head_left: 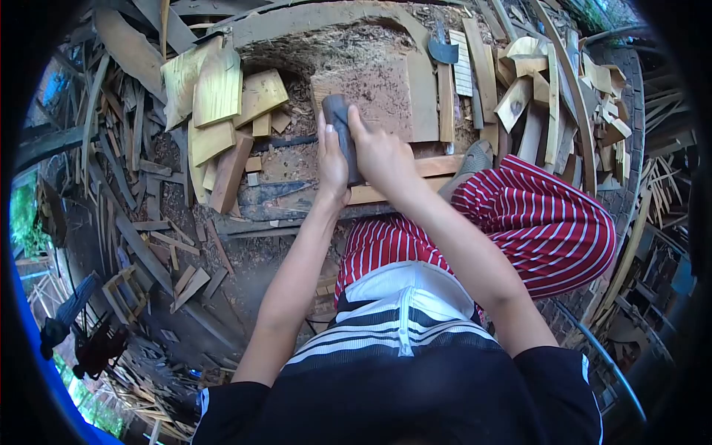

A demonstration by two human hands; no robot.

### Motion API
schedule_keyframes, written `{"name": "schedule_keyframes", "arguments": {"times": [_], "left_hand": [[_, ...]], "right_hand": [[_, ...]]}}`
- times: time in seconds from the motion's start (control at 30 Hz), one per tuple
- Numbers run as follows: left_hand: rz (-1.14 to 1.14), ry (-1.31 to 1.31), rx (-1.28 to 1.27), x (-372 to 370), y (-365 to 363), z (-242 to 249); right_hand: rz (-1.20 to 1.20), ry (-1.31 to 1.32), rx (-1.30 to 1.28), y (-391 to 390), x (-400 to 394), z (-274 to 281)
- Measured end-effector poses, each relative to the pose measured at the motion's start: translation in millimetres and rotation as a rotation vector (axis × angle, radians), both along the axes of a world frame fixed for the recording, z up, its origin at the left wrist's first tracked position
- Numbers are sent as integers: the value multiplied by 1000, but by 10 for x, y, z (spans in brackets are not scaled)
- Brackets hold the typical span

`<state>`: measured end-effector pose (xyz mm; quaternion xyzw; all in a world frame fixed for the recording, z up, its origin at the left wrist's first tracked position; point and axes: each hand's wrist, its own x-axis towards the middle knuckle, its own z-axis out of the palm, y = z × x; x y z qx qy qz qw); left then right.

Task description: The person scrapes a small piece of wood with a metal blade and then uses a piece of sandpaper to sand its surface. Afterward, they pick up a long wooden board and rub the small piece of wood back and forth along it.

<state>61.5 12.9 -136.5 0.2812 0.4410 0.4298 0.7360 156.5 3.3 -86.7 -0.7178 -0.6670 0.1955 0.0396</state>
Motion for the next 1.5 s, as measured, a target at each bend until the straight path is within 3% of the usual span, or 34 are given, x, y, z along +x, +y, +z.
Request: {"name": "schedule_keyframes", "arguments": {"times": [0.1, 0.13, 0.23, 0.4, 0.73, 0.87, 0.93, 1.03, 1.17, 1.33, 1.43, 1.5], "left_hand": [[-22, 188, -48, -21, -77, -135], [-27, 87, -28, -7, -61, -109], [-3, 99, -1, 6, -86, -19], [4, 208, -16, 40, -97, -102], [46, 211, 1, 120, -107, 133], [53, 162, 68, 94, -42, -81], [47, 230, 16, 88, -57, -99], [43, 327, 36, 99, -125, -106], [40, 240, 121, 80, -94, -139], [8, 172, 6, 92, -118, 152], [16, 169, 131, 73, -47, -13], [11, 173, 85, 56, -17, -11]], "right_hand": [[27, -27, 29, -134, -60, 51], [22, -23, 76, 25, -61, -41], [8, 8, 100, 280, -93, -109], [89, -118, 38, -114, 0, -18], [49, -59, 33, 13, 12, -5], [73, -69, 48, 121, 19, 18], [112, -170, -19, -98, 19, 120], [85, -90, 3, 36, 60, 37], [79, -92, 88, 52, 55, -18], [76, -66, 77, -1, 55, -53], [59, -61, 81, 108, 34, -35], [109, -154, 69, -66, 14, 57]]}}
